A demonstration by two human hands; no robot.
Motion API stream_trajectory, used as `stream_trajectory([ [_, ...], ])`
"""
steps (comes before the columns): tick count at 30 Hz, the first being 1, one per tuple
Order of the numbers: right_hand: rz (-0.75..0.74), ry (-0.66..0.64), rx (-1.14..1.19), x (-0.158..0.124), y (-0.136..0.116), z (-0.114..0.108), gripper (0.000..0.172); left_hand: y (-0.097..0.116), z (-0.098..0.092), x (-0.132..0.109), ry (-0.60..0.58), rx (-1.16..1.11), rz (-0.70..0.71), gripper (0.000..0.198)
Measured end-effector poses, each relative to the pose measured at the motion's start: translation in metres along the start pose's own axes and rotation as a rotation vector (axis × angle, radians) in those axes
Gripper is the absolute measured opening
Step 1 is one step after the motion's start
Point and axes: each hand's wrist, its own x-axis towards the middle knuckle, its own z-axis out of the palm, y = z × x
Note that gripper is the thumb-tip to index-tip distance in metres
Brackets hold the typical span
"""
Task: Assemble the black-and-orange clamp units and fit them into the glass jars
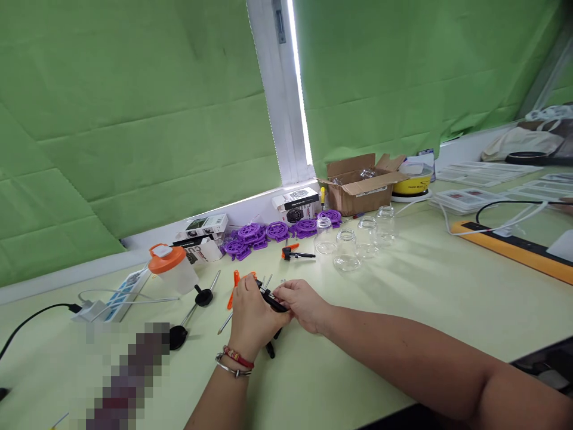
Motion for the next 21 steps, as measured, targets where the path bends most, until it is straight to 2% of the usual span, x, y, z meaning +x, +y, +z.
stream_trajectory([
  [3,0.024,-0.001,0.021,0.001,-0.001,-0.002,0.006,-0.002,0.001,-0.001,0.011,-0.012,0.009,0.081],
  [7,0.080,-0.197,0.037,0.002,-0.005,-0.009,0.009,-0.002,-0.002,0.000,-0.005,0.000,-0.015,0.077],
  [9,0.067,-0.267,0.023,0.001,-0.007,-0.012,0.017,-0.002,-0.004,0.000,-0.004,0.010,-0.008,0.080],
  [14,0.030,-0.284,-0.004,0.002,-0.004,-0.015,0.035,-0.004,-0.006,-0.001,0.024,0.002,0.042,0.089],
  [21,0.004,-0.290,-0.017,0.007,0.001,-0.016,0.037,-0.011,-0.009,0.001,-0.038,-0.050,0.027,0.097],
])
